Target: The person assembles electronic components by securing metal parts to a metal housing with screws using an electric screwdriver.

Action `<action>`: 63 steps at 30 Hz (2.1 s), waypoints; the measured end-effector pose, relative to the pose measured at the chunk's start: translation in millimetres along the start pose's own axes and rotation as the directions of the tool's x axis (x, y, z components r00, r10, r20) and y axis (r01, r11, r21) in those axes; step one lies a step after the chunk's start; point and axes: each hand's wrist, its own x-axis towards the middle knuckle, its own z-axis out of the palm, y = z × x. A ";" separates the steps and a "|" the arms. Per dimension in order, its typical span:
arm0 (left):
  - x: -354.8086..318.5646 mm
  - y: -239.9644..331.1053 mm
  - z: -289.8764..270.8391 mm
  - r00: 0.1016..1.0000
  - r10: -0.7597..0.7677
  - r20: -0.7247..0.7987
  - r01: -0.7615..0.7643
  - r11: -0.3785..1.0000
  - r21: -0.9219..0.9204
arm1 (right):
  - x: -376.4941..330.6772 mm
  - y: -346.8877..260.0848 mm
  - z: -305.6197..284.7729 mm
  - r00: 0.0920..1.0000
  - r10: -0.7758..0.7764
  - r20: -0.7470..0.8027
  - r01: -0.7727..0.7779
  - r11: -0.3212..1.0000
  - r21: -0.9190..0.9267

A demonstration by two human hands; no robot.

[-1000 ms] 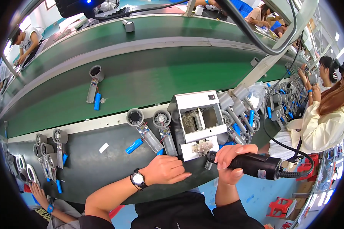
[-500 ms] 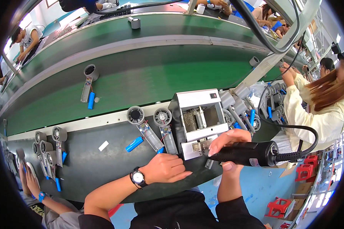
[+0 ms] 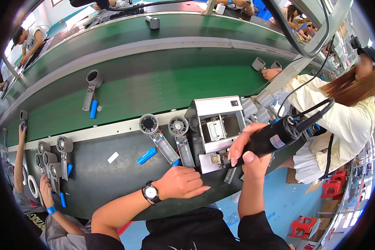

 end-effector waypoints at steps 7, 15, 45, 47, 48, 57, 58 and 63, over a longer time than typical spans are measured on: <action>0.5 0.0 -0.6 1.000 -0.004 0.000 0.004 1.000 0.005 | -13.5 1.8 5.6 0.992 -0.126 0.002 0.125 0.987 -0.104; 0.6 0.4 -1.3 1.000 -0.005 -0.007 0.005 1.000 -0.007 | -24.7 -0.1 0.2 0.991 -0.133 0.019 0.134 0.989 -0.060; -1.0 2.4 1.1 1.000 0.013 0.009 -0.013 0.999 0.033 | -41.6 1.9 9.1 0.954 -0.207 -0.219 0.150 0.957 -0.249; -1.9 2.2 1.2 1.000 0.014 0.008 -0.014 0.999 0.033 | -38.7 1.0 8.8 0.956 -0.187 -0.227 0.133 0.963 -0.232; -2.9 1.9 1.8 1.000 0.005 0.006 -0.005 0.999 0.033 | -37.8 0.1 8.9 0.956 -0.188 -0.227 0.134 0.963 -0.232; 2.1 7.1 -4.4 0.997 -0.029 -0.068 0.031 0.999 0.032 | -38.9 -11.7 14.5 0.948 -0.141 -0.284 0.141 0.990 -0.022; 3.9 9.0 -5.1 0.995 -0.041 -0.087 0.044 0.999 0.029 | -40.2 -12.6 14.8 0.941 -0.151 -0.303 0.165 0.986 0.022; -0.9 7.4 -0.7 0.986 -0.042 -0.163 0.047 0.998 0.031 | -43.4 -16.2 31.3 0.946 -0.100 -0.308 0.151 0.978 0.146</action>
